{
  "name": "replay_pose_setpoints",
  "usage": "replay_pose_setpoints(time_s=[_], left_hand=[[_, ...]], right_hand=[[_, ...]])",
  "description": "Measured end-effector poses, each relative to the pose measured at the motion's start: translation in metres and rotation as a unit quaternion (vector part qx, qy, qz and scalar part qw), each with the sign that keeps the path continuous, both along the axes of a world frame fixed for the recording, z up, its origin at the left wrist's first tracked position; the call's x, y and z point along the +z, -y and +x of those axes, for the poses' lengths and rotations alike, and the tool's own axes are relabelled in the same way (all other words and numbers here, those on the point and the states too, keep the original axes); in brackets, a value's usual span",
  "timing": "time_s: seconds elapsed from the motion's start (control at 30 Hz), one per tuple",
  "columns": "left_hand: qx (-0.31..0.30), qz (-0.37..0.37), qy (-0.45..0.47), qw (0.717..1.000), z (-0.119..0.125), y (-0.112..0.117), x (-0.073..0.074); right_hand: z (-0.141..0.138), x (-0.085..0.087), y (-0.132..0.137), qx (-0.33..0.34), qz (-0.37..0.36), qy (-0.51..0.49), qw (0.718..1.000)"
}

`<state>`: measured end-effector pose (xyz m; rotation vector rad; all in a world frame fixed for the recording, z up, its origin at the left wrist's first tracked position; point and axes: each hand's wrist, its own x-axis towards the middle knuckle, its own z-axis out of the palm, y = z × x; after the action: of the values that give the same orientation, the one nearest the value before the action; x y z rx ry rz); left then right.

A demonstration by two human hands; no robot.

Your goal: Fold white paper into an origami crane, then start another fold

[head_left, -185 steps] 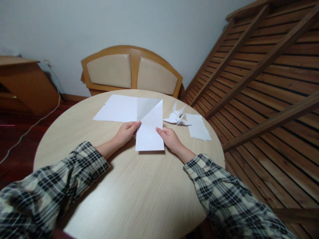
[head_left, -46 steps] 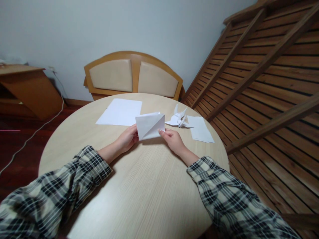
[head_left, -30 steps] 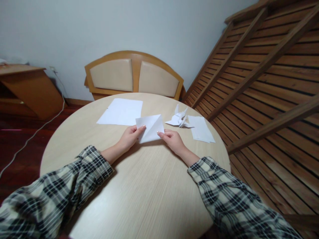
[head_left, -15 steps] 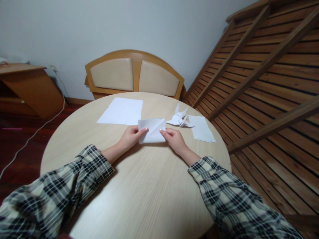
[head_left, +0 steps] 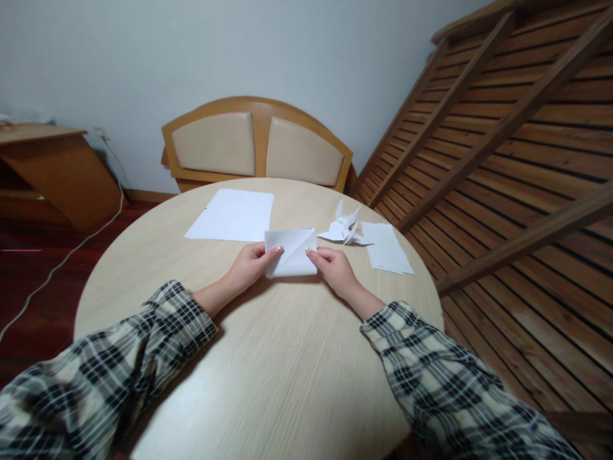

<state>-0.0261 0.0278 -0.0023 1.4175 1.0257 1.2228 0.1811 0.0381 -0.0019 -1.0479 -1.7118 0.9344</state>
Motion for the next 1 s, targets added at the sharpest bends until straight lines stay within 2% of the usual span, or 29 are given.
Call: replay_pose_setpoints(time_s=[0.73,1.0], left_hand=[[0.012,0.01,-0.008,1.0,0.0003,0.0021,0.0054],[0.037,0.04,-0.033,0.998,0.0006,0.0035,0.007]], right_hand=[[-0.0011,0.0013,0.0011,0.003,-0.005,0.004,1.0],[-0.0036,0.002,0.0025,-0.008,-0.003,-0.02,1.0]])
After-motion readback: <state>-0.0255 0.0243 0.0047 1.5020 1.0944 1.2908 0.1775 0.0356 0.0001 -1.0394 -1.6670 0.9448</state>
